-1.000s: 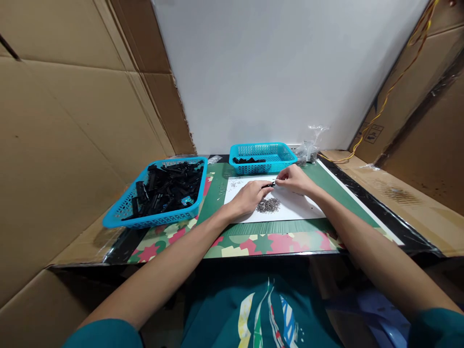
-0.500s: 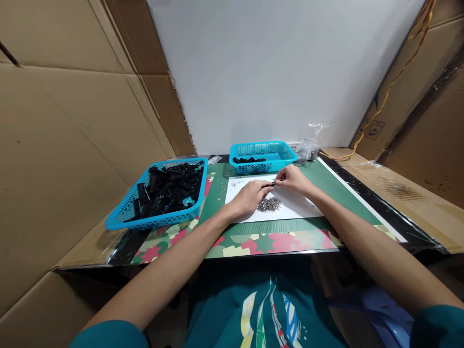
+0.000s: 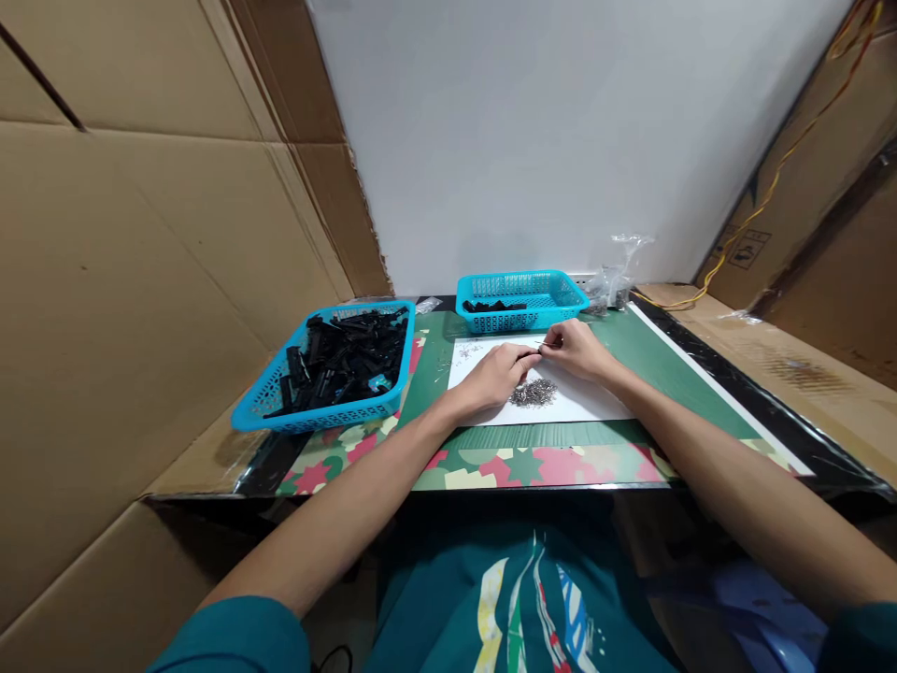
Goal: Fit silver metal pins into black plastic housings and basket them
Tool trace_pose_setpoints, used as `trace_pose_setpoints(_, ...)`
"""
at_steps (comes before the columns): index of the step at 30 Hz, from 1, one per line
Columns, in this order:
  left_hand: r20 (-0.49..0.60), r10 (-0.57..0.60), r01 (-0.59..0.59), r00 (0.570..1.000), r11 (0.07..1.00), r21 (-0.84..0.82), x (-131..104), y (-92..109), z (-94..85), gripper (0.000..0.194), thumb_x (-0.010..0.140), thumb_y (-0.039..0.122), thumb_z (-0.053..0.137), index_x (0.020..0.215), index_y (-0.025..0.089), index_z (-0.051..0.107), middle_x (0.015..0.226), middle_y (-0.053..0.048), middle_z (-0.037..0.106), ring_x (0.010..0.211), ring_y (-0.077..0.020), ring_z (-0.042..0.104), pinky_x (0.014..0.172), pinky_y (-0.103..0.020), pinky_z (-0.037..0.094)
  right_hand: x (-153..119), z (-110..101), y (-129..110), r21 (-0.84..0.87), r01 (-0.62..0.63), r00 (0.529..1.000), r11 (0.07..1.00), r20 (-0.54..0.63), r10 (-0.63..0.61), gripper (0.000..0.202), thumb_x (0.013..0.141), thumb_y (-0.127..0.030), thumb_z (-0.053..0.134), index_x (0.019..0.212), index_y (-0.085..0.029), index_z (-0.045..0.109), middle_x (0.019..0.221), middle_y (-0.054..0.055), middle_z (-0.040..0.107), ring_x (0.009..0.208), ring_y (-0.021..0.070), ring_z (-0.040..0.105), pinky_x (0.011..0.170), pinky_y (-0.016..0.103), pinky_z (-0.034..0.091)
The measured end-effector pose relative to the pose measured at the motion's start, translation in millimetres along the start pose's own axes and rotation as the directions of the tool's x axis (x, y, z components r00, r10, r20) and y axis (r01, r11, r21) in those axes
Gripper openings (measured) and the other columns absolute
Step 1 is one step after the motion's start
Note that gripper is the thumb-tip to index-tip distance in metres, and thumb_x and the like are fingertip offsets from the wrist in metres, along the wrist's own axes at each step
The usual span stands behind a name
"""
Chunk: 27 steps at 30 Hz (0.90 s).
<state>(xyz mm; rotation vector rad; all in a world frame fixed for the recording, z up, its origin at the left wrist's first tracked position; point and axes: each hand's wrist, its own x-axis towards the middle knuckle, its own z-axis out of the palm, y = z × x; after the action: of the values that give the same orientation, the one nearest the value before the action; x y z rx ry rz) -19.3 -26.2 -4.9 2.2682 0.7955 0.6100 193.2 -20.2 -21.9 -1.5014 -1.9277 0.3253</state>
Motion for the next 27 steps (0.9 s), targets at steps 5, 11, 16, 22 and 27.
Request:
trace_pose_setpoints(5,-0.009,-0.027,0.027,1.000,0.999,0.029,0.6,-0.1,0.4,0.038,0.108,0.039,0.043,0.076,0.020,0.052,0.070,0.000,0.056,0.065,-0.0166,0.051,0.068,-0.033,0.035,-0.4,-0.8,2.7,0.009,0.016,1.000,1.000,0.014,-0.016,0.016,0.083,-0.022,0.067,0.067,-0.019,0.066,0.071,0.006,0.072,0.068,0.0189,0.061,0.062,0.031,0.038)
trace_pose_setpoints(11,0.000,0.004,-0.004,1.000,0.998,0.062,-1.6,0.2,2.2,0.036,0.109,0.037,0.044,0.081,0.019,0.058,0.074,-0.002,0.060,0.069,-0.0178,0.053,0.069,-0.033,0.035,2.0,-3.5,7.1,0.064,0.052,0.996,0.997,0.064,-0.056,0.018,0.080,-0.022,0.066,0.062,-0.020,0.064,0.066,0.005,0.068,0.067,0.0196,0.060,0.062,0.031,0.039)
trace_pose_setpoints(16,0.014,0.026,-0.027,1.000,0.994,0.102,-3.8,3.4,2.7,0.035,0.110,0.035,0.044,0.084,0.018,0.061,0.077,-0.002,0.060,0.071,-0.0178,0.052,0.070,-0.033,0.036,2.7,-7.9,11.5,0.087,0.075,0.989,0.993,0.121,-0.085,0.017,0.080,-0.026,0.067,0.064,-0.019,0.070,0.069,0.007,0.071,0.068,0.0203,0.061,0.064,0.032,0.042)
trace_pose_setpoints(22,0.032,0.036,-0.040,0.999,0.990,0.132,-5.0,5.1,3.0,0.037,0.111,0.037,0.043,0.103,0.016,0.073,0.091,-0.007,0.071,0.081,-0.0203,0.059,0.077,-0.033,0.043,0.2,-12.1,13.3,0.018,0.072,0.987,0.997,0.142,-0.073,0.015,0.080,-0.027,0.066,0.071,-0.018,0.075,0.074,0.008,0.075,0.068,0.0215,0.065,0.062,0.033,0.041)
trace_pose_setpoints(27,0.052,0.027,-0.035,0.998,0.987,0.157,-5.6,4.8,2.5,0.039,0.111,0.037,0.044,0.120,0.016,0.076,0.108,-0.012,0.076,0.095,-0.0241,0.066,0.088,-0.036,0.048,0.6,-16.3,10.1,-0.018,0.095,0.983,0.995,0.162,-0.091,0.012,0.079,-0.025,0.069,0.072,-0.018,0.075,0.074,0.008,0.076,0.067,0.0207,0.065,0.062,0.033,0.041)
